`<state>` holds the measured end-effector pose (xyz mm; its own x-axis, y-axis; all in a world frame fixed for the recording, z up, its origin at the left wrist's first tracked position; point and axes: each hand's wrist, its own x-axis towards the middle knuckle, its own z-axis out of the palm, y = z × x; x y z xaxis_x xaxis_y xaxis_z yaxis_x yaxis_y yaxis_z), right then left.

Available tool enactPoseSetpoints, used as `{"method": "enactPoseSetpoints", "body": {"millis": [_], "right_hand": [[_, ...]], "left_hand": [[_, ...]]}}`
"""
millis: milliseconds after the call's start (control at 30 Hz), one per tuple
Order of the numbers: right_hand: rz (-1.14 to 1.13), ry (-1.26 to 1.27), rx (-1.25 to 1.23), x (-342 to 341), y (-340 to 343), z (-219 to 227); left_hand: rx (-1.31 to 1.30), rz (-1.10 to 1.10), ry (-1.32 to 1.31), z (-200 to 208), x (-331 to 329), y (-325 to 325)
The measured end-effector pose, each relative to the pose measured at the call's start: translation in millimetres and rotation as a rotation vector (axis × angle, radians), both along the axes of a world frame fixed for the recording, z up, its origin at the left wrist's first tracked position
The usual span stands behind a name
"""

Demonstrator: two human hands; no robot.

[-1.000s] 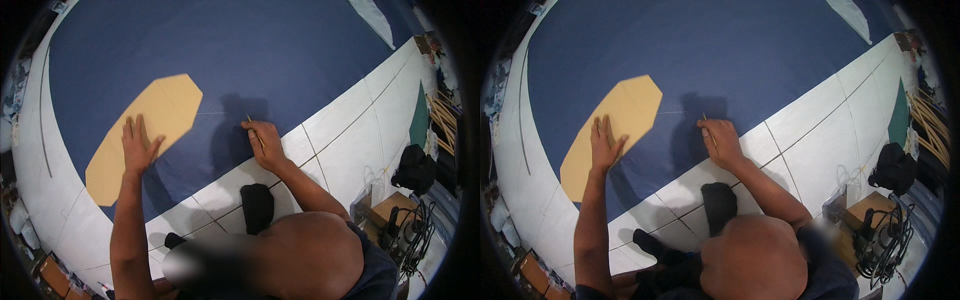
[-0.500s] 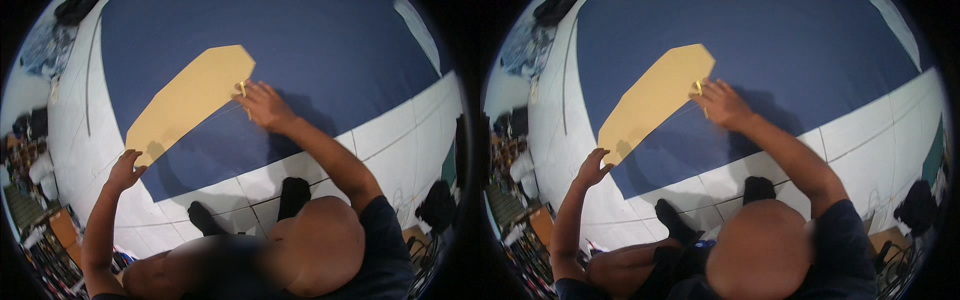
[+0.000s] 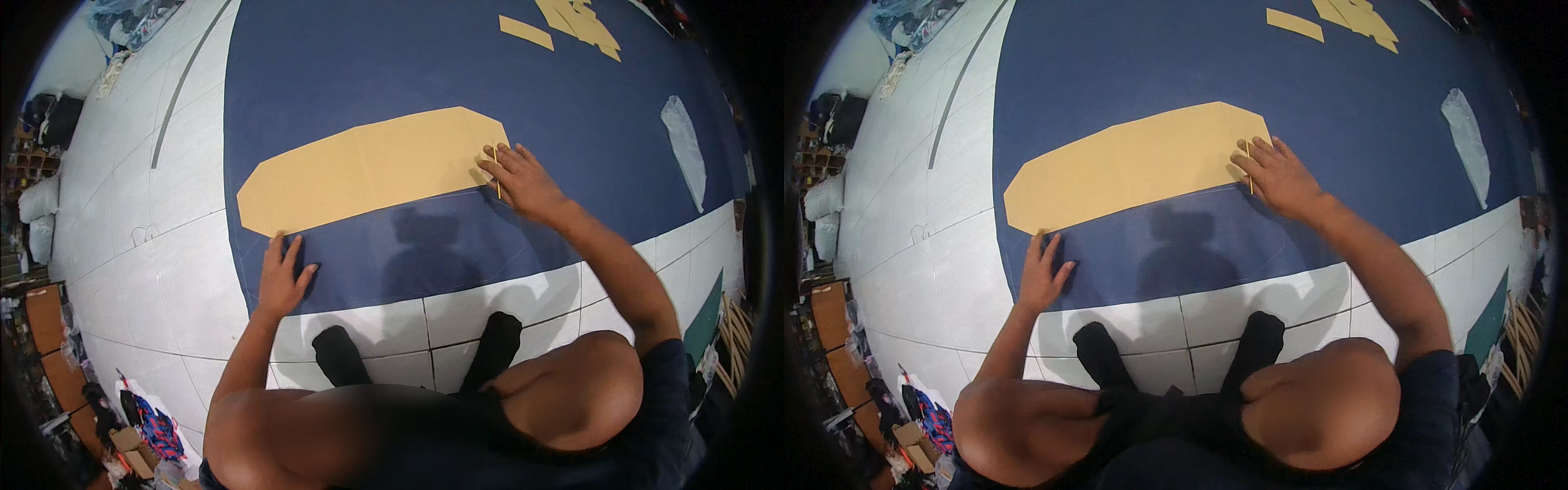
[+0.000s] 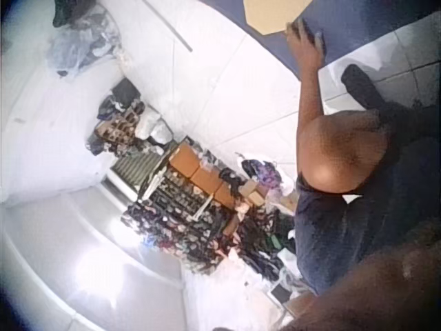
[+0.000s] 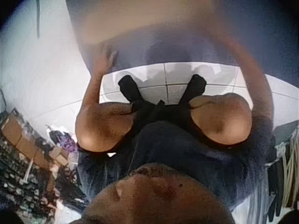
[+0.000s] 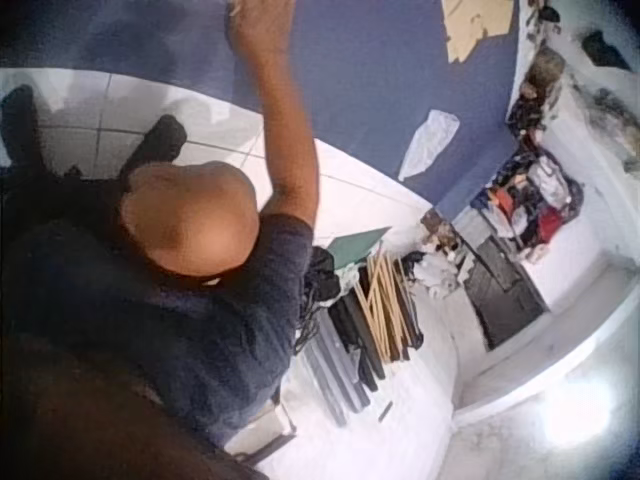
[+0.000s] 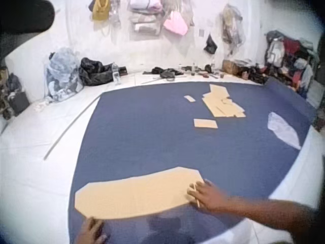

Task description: The person uses a straightedge and a pencil to draw lines on a piece of blue fabric, then places a cardboard pattern on the fabric and traces around it with the pencil.

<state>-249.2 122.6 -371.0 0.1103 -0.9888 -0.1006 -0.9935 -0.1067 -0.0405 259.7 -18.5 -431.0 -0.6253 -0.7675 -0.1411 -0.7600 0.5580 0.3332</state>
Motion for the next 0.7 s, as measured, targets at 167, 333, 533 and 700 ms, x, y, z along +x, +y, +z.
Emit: {"method": "enactPoseSetpoints", "body": {"millis": [167,333,533,700], "right_hand": [[0.193,-0.122,0.107,50.4,-32.6,84.4],[0.149,-0.301,0.147,153.6,-60.4,17.1],[-0.178,-0.255,-0.083,232.8,-69.3,-80.7],[-0.159,-0.204,-0.145,237.7,-76.3,-89.8]], "left_hand": [[-0.152,-0.026,0.065,-19.3,-29.5,-12.7],[-0.131,0.065,0.178,-39.3,-44.1,-12.2],[-0.209,0.096,0.338,-51.8,-37.5,-26.1],[-0.302,0.361,0.515,-49.0,28.5,-108.1]]}}
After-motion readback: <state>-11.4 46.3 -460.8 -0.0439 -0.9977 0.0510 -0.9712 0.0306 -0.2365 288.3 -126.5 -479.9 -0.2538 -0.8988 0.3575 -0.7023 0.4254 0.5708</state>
